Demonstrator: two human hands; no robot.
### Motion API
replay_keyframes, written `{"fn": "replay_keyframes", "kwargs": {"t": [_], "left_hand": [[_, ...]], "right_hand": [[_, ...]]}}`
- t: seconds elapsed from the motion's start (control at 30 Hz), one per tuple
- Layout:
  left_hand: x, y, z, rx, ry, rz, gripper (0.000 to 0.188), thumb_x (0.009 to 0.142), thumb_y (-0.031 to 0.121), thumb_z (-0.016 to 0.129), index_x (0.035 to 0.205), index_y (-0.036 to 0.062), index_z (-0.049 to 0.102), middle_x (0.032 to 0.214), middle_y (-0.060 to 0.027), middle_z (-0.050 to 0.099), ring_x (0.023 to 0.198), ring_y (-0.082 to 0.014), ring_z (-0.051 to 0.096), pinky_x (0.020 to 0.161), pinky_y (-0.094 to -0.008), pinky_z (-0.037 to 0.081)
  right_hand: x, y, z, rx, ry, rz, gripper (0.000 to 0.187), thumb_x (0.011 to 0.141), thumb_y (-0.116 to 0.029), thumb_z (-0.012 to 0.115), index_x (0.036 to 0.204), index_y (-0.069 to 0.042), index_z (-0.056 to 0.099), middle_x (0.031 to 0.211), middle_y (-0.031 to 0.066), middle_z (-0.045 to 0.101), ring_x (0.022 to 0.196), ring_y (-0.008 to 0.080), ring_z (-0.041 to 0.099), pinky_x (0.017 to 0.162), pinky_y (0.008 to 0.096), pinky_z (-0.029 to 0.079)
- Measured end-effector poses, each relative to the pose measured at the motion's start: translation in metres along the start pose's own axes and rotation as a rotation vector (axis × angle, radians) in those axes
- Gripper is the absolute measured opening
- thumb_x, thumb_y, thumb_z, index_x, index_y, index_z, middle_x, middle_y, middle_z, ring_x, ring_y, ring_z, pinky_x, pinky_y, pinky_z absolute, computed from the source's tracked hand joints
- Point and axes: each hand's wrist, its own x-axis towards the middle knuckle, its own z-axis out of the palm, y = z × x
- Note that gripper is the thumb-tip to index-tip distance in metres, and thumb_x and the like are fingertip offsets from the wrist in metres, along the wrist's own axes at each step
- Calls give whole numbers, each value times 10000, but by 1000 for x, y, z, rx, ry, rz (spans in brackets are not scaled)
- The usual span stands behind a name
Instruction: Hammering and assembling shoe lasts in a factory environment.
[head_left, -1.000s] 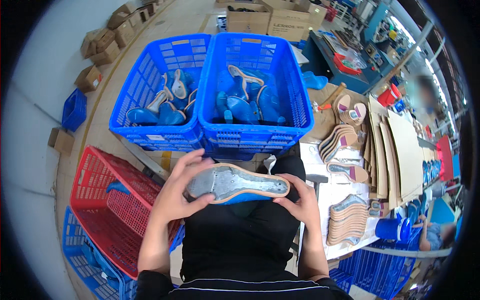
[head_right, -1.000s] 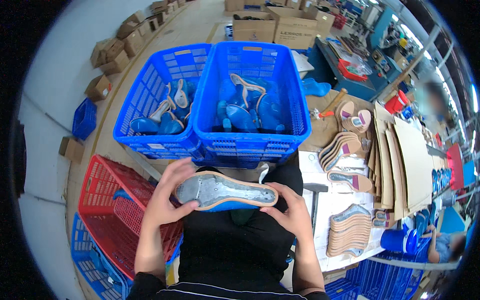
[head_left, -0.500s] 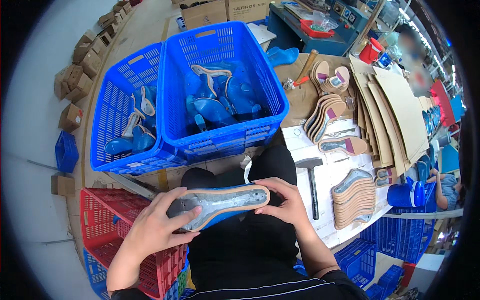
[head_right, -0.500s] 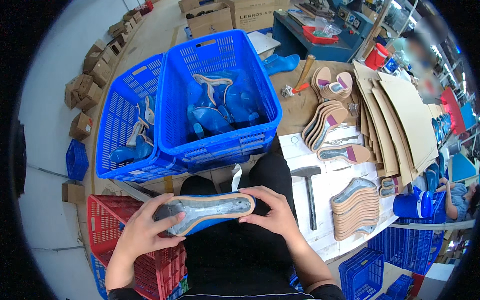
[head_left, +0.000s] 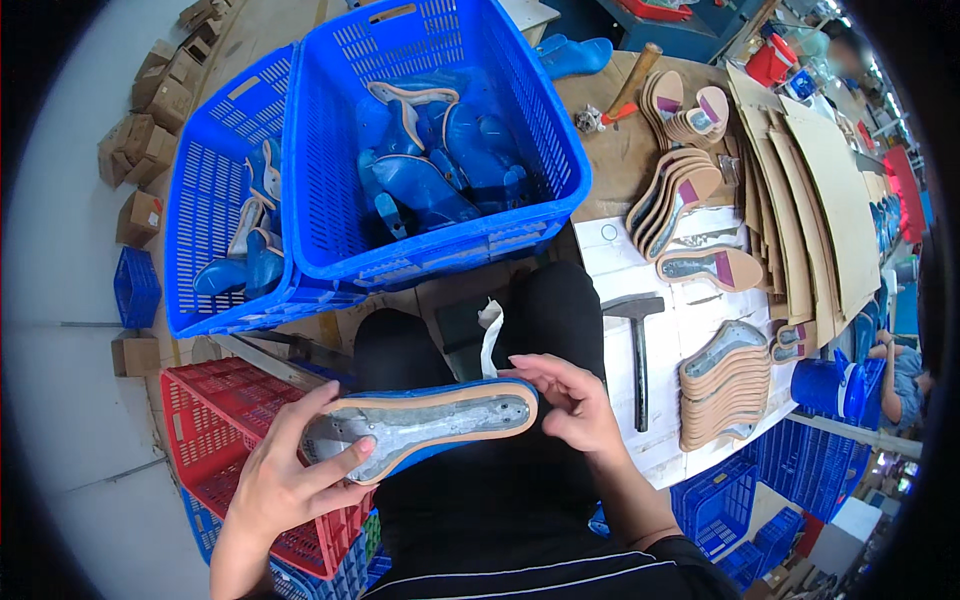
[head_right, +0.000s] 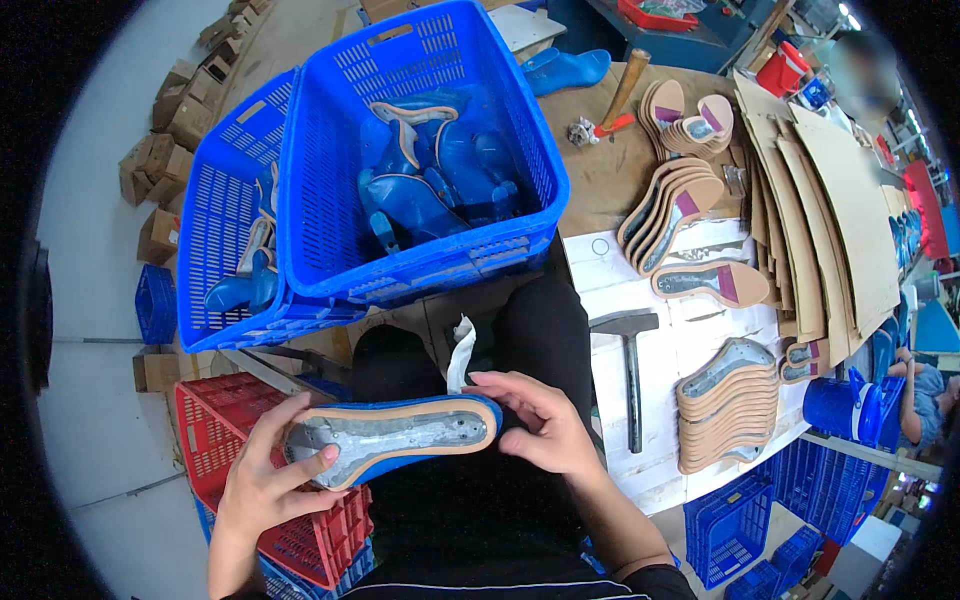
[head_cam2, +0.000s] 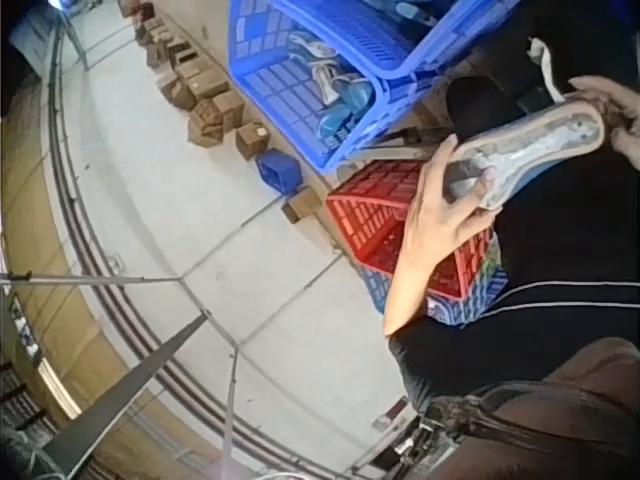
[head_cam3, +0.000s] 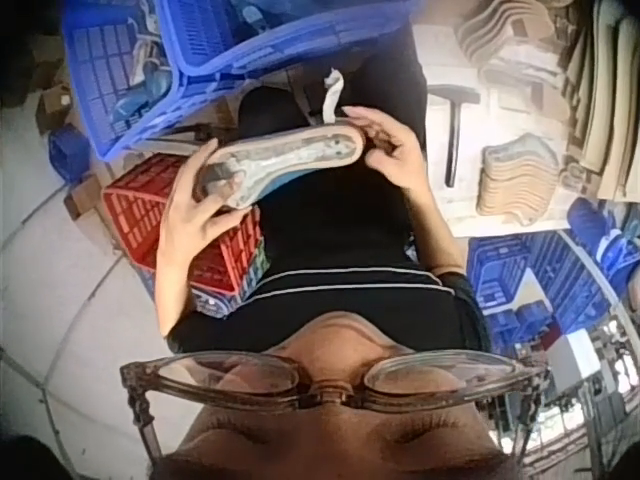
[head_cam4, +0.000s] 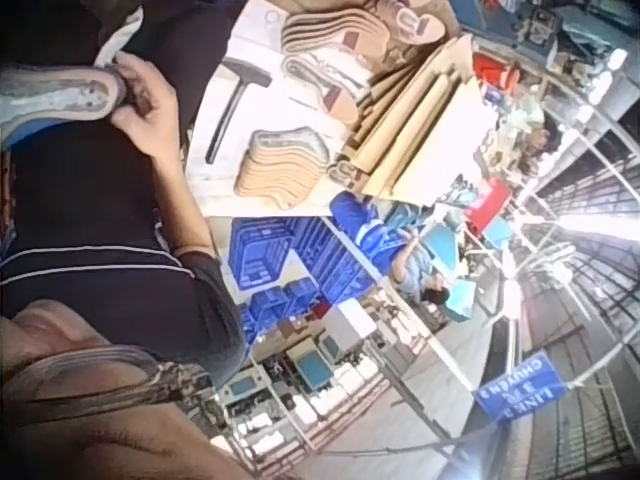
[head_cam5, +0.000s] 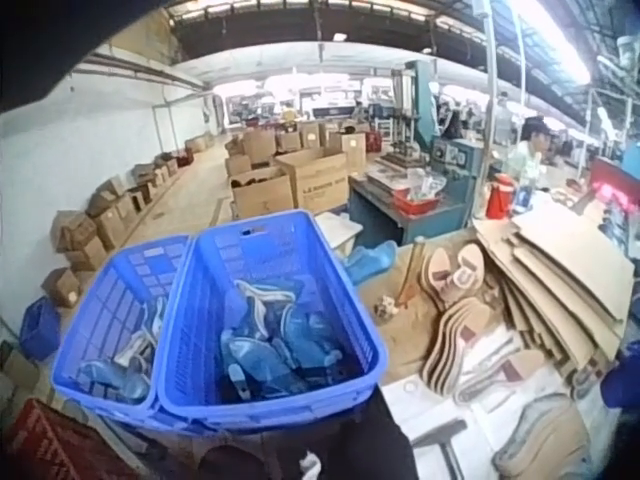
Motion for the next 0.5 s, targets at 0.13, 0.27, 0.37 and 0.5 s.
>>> {"fn": "replay_keyframes", "kwargs": {"t": [0.13, 0.27, 0.37, 0.5], "left_hand": [[2, 1, -3, -12, -22, -26, 665, 662, 272, 1021, 1282, 288, 779, 1453, -195, 561, 1142, -393, 678, 866, -476, 660], [1, -1, -3, -25, -41, -30, 688, 649, 277, 1030, 1287, 300, 775, 1461, -183, 556, 1157, -393, 666, 869, -473, 657], [1, 0, -4, -39, -44, -45, 691, 650, 277, 1029, 1292, 308, 776, 1470, -181, 548, 1163, -395, 662, 872, -471, 656], [2, -2, -4, -56, -49, -50, 704, 645, 278, 1030, 1300, 315, 776, 1482, -179, 543, 1172, -392, 658, 878, -475, 655]], "right_hand": [[-3, 15, -4, 143, 40, 84, 492, 981, -293, 816, 1373, -9, 726, 1222, 117, 691, 1133, 192, 679, 975, 309, 526], [-3, 18, -5, 89, 20, 58, 425, 1023, -268, 770, 1359, -9, 738, 1136, 85, 684, 1001, 135, 653, 829, 252, 502], [-5, 16, -4, 83, 29, 81, 413, 1022, -258, 771, 1354, -14, 741, 1130, 75, 685, 974, 118, 646, 788, 235, 484], [-9, 12, -4, 54, 46, 118, 391, 1024, -230, 769, 1353, -22, 743, 1125, 63, 684, 945, 98, 634, 768, 224, 469]]}}
